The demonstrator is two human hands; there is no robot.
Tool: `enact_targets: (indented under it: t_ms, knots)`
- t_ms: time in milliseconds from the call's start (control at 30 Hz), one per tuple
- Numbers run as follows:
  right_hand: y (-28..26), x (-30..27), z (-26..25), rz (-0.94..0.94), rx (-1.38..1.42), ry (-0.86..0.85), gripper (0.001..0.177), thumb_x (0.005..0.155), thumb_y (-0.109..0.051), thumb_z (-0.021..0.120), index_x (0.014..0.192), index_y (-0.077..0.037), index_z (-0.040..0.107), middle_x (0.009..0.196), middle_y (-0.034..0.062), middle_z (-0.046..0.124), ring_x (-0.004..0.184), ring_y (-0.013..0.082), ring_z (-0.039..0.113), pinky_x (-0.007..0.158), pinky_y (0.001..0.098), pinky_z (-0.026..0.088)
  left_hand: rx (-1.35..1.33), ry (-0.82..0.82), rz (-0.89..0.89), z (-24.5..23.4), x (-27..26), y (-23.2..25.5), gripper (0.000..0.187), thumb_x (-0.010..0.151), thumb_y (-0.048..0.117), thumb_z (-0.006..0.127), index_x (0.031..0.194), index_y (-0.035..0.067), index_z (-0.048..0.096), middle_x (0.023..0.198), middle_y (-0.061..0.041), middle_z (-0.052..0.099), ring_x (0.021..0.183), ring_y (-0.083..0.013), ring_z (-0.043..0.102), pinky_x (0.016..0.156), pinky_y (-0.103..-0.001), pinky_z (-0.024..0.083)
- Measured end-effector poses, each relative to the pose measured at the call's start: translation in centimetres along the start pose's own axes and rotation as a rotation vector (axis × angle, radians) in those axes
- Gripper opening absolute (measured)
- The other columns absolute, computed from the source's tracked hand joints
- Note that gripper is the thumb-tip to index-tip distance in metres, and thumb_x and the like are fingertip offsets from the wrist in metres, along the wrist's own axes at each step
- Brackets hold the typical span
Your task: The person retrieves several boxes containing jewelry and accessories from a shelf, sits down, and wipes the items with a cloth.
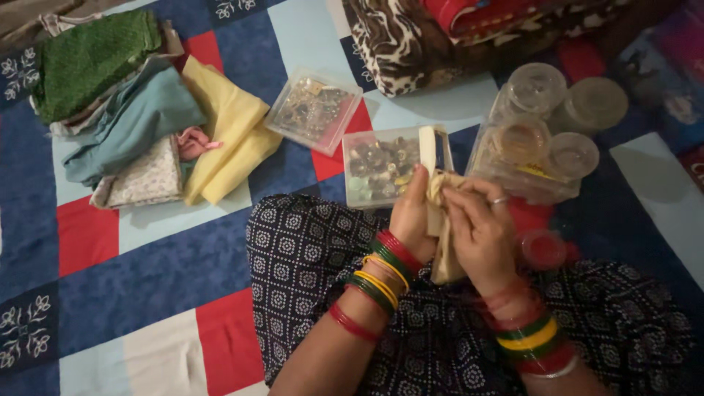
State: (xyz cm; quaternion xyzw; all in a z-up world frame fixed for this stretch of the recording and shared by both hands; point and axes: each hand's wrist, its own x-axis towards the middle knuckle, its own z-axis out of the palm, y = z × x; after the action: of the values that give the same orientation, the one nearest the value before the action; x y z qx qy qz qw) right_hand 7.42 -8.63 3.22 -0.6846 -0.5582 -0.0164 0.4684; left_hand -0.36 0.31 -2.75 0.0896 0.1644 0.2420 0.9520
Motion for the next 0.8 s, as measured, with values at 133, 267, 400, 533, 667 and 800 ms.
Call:
enact_targets:
  t_ms: [133, 267, 400, 533, 667, 800]
  knots:
    - [-0.1, 2.5, 0.5, -0.015, -0.037, 0.079, 0.021, 0.099, 0.002, 0.067, 0.119, -0.002, 0.071, 0.117, 0.0167, 0.062, 0.107, 0.0324, 0.064, 0.091, 0.0403, 0.053, 0.057, 0.046, 0.059, 1.9, 0.2, 0.2, 0.05, 0.106, 0.055, 0.045, 0.126, 0.013, 0.063, 0.112, -0.007, 0.07, 0.098, -0.0218, 0.069, 0.089, -0.038, 0.056]
    - [-1.3, 0.4, 0.7, -0.052, -0.003, 0.013, 0.025, 0.096, 0.004, 0.064, 0.118, -0.004, 0.071, 0.117, 0.0154, 0.063, 0.112, 0.0335, 0.063, 0.097, 0.0417, 0.053, 0.016, 0.109, 0.001, 0.4, 0.1, 1.3, 0.046, 0.106, 0.055, 0.049, 0.117, 0.012, 0.061, 0.104, -0.008, 0.071, 0.091, -0.0229, 0.07, 0.082, -0.038, 0.059]
    - [-2.7, -2.6, 0.2, 0.05, 0.116, -0.117, 0.026, 0.089, 0.003, 0.066, 0.112, -0.006, 0.074, 0.113, 0.0142, 0.065, 0.104, 0.029, 0.067, 0.087, 0.0383, 0.055, 0.126, 0.143, 0.115, -2.1, 0.8, 2.0, 0.045, 0.108, 0.055, 0.053, 0.116, 0.012, 0.063, 0.094, -0.006, 0.068, 0.077, -0.0207, 0.067, 0.066, -0.036, 0.056]
    - [-2.3, -1.8, -0.1, 0.048, 0.105, -0.128, 0.025, 0.089, 0.003, 0.066, 0.11, -0.007, 0.074, 0.11, 0.0131, 0.065, 0.102, 0.0275, 0.067, 0.086, 0.0382, 0.055, 0.105, 0.106, 0.104, -1.8, 0.9, 1.9, 0.046, 0.11, 0.055, 0.052, 0.116, 0.01, 0.062, 0.094, -0.006, 0.069, 0.078, -0.0204, 0.068, 0.069, -0.035, 0.057]
    - [-1.4, 2.8, 0.6, -0.077, 0.057, 0.012, 0.02, 0.097, 0.003, 0.066, 0.115, -0.003, 0.07, 0.115, 0.0147, 0.062, 0.107, 0.0283, 0.064, 0.093, 0.0386, 0.054, -0.035, 0.046, -0.003, 1.3, 0.3, 1.6, 0.046, 0.105, 0.052, 0.046, 0.118, 0.012, 0.062, 0.103, -0.006, 0.072, 0.091, -0.0201, 0.071, 0.084, -0.035, 0.06]
    - [-1.7, 2.7, 1.8, -0.035, 0.047, 0.067, 0.019, 0.098, 0.003, 0.065, 0.116, -0.001, 0.07, 0.116, 0.014, 0.063, 0.108, 0.0296, 0.064, 0.094, 0.038, 0.052, 0.004, 0.063, 0.058, 0.8, 0.3, 1.7, 0.044, 0.107, 0.051, 0.05, 0.119, 0.011, 0.063, 0.104, -0.008, 0.07, 0.089, -0.0217, 0.07, 0.081, -0.037, 0.058]
